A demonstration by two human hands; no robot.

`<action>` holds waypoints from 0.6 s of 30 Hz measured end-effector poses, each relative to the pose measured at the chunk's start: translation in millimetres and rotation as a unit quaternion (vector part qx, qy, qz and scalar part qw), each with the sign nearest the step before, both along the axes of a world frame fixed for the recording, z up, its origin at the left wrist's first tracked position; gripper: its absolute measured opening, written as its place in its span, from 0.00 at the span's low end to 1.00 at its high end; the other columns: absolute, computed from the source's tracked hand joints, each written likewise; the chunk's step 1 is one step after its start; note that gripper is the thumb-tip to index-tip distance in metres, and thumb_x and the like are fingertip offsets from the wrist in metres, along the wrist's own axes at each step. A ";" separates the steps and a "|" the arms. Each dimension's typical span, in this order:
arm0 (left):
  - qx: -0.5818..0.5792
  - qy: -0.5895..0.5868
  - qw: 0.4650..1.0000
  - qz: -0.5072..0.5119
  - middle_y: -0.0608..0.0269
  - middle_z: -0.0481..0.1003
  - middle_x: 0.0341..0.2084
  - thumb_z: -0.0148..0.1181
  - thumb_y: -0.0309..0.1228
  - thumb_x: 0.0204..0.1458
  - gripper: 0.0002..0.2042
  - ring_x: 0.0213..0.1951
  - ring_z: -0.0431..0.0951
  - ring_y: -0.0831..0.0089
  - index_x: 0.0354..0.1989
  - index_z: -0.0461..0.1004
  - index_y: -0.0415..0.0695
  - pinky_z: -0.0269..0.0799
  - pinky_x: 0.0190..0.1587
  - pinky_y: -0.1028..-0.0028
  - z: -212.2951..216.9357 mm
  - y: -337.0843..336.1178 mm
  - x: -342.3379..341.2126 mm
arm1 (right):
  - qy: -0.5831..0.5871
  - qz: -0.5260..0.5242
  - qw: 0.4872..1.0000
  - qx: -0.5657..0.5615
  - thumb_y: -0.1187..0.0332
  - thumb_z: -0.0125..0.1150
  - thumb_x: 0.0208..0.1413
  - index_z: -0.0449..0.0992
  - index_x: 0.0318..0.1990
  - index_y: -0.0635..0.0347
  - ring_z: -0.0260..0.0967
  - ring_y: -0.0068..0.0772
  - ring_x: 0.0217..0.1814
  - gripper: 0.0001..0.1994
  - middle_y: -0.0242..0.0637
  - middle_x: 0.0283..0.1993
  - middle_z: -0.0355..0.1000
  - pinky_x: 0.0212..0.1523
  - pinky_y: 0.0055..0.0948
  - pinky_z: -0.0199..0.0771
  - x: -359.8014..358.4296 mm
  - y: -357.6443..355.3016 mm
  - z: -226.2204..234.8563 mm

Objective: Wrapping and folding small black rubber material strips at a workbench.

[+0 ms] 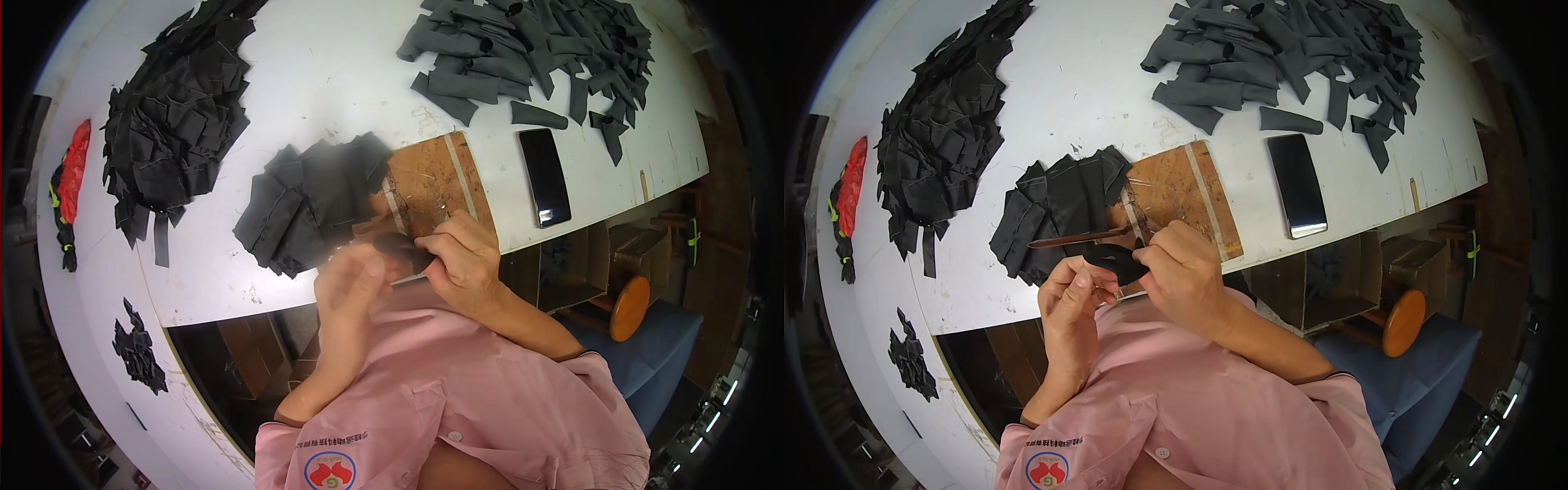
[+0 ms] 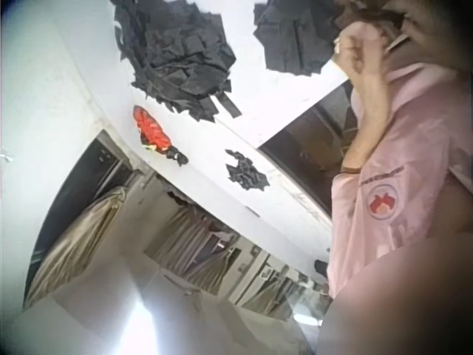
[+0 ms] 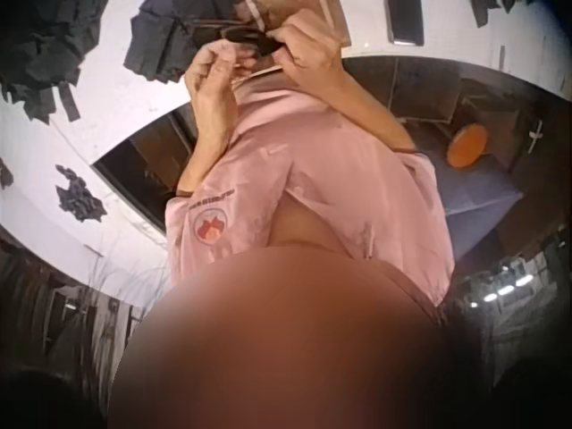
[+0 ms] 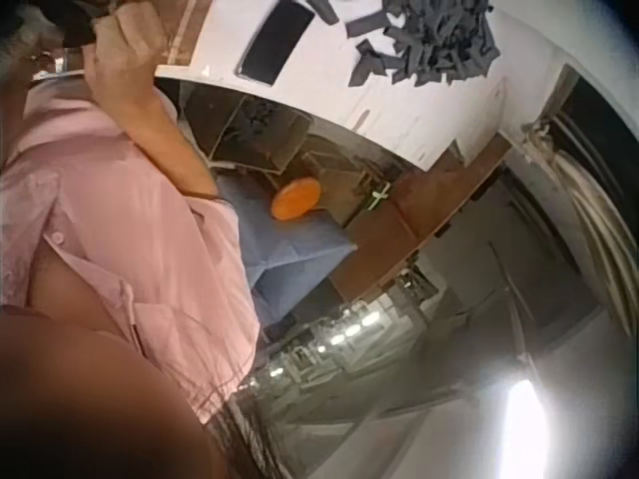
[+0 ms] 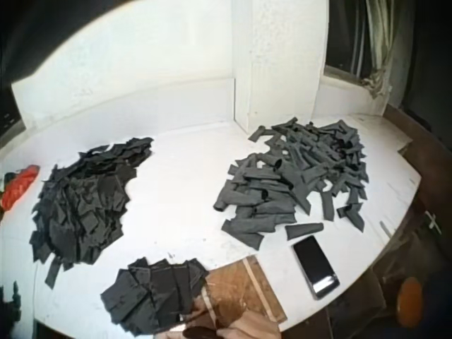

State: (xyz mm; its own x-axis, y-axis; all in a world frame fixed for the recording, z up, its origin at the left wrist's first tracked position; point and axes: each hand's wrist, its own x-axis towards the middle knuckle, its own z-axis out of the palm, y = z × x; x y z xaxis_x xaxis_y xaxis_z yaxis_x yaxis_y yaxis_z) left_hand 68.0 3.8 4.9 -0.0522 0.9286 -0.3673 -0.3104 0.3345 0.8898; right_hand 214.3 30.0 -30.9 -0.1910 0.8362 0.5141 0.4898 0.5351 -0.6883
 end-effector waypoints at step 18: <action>-0.061 -0.106 0.992 -0.038 0.62 0.72 0.20 0.56 0.21 0.45 0.02 0.22 0.73 0.76 0.28 0.70 0.38 0.70 0.25 0.81 -13.8 2.4 -11.7 | -0.087 -0.013 0.989 0.116 0.78 0.56 0.30 0.69 0.21 0.65 0.54 0.29 0.18 0.05 0.32 0.18 0.55 0.16 0.26 0.52 3.9 -0.7 -2.6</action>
